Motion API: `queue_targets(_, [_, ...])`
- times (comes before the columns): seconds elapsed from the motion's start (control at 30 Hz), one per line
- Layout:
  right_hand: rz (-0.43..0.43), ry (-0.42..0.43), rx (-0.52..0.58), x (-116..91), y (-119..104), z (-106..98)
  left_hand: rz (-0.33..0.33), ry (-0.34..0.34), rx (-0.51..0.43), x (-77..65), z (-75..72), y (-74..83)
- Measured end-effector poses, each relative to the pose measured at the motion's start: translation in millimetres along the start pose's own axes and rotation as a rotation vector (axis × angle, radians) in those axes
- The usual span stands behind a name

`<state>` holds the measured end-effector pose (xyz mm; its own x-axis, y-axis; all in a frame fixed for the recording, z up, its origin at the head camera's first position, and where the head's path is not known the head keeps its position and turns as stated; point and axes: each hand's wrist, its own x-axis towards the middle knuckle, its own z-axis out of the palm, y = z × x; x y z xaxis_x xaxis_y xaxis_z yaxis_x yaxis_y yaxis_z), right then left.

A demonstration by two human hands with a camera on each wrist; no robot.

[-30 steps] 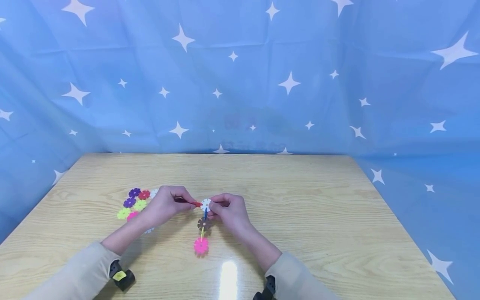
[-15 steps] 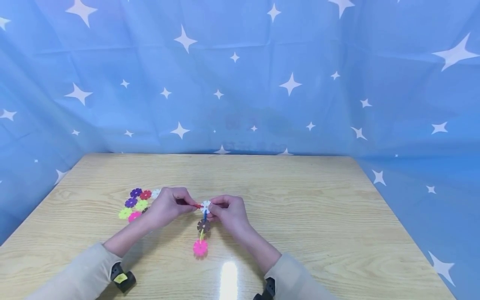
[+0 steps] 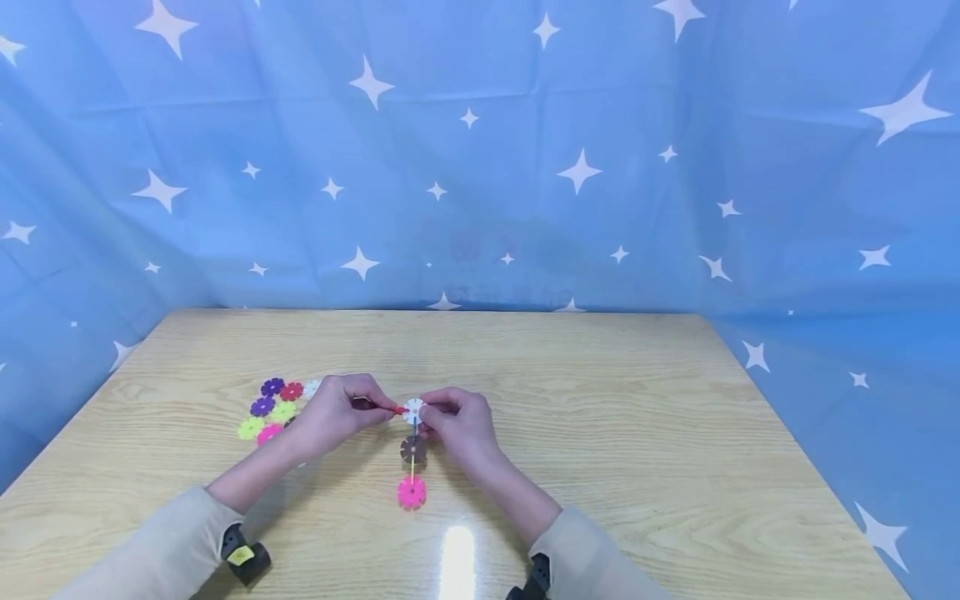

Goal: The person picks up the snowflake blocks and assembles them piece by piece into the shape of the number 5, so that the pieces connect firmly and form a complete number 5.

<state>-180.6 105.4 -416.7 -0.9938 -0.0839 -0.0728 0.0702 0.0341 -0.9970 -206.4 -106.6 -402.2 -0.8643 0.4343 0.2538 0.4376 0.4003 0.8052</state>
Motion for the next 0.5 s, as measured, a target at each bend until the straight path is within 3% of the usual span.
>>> queue_targets(0.27, [-0.079, 0.0, -0.067, -1.4, 0.0, 0.1, -0.015, 0.019, -0.039, -1.3, -0.1, 2.6])
queue_targets(0.5, [-0.114, -0.005, -0.082, -2.5, 0.7, 3.7, -0.03, 0.034, -0.009, -0.9, 1.5, 6.7])
